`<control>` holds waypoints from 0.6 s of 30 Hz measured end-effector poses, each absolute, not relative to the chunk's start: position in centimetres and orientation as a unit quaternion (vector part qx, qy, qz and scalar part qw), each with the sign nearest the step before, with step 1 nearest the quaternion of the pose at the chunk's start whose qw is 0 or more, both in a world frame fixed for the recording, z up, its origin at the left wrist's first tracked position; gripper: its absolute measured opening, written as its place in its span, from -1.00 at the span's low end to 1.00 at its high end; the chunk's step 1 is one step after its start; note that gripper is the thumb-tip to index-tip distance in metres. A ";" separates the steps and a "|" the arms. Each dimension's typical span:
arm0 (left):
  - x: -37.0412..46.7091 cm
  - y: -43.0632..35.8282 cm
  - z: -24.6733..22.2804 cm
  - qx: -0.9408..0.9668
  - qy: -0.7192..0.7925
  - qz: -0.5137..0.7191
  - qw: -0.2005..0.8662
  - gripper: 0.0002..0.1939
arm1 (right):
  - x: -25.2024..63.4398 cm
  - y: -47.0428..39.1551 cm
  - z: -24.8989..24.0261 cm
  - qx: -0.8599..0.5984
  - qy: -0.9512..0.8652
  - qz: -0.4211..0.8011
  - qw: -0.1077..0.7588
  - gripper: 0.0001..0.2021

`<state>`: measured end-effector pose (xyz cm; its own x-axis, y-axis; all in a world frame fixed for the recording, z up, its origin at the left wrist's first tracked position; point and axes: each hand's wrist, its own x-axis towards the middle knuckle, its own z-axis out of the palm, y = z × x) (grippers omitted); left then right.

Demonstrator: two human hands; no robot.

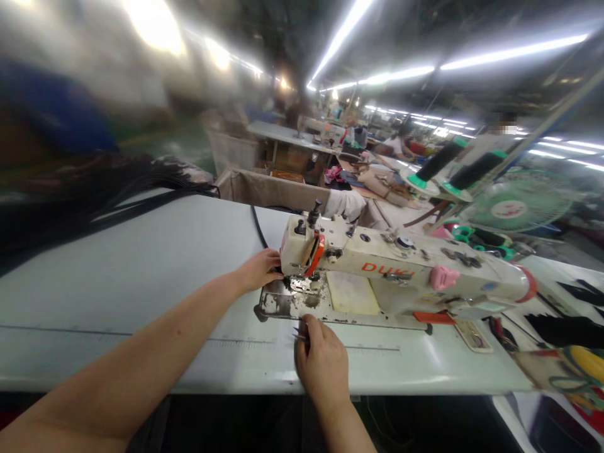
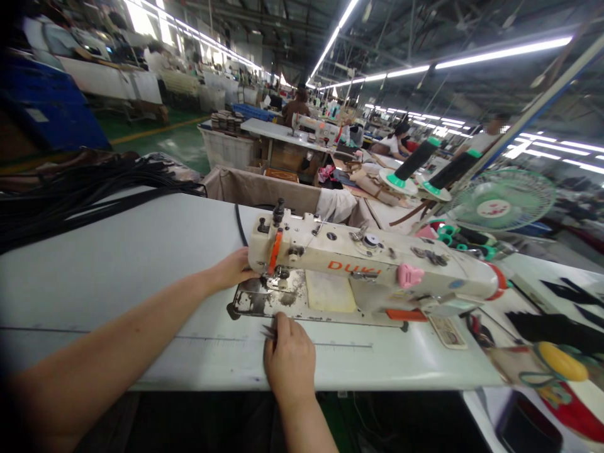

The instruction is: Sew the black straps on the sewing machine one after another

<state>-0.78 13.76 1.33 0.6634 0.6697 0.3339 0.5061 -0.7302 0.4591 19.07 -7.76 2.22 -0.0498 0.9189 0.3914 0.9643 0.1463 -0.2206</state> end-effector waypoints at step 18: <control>-1.1 8.3 3.6 0.841 0.446 0.251 0.175 -0.82 | 18.7 -7.7 2.8 -0.650 -0.723 -0.041 0.231 -0.65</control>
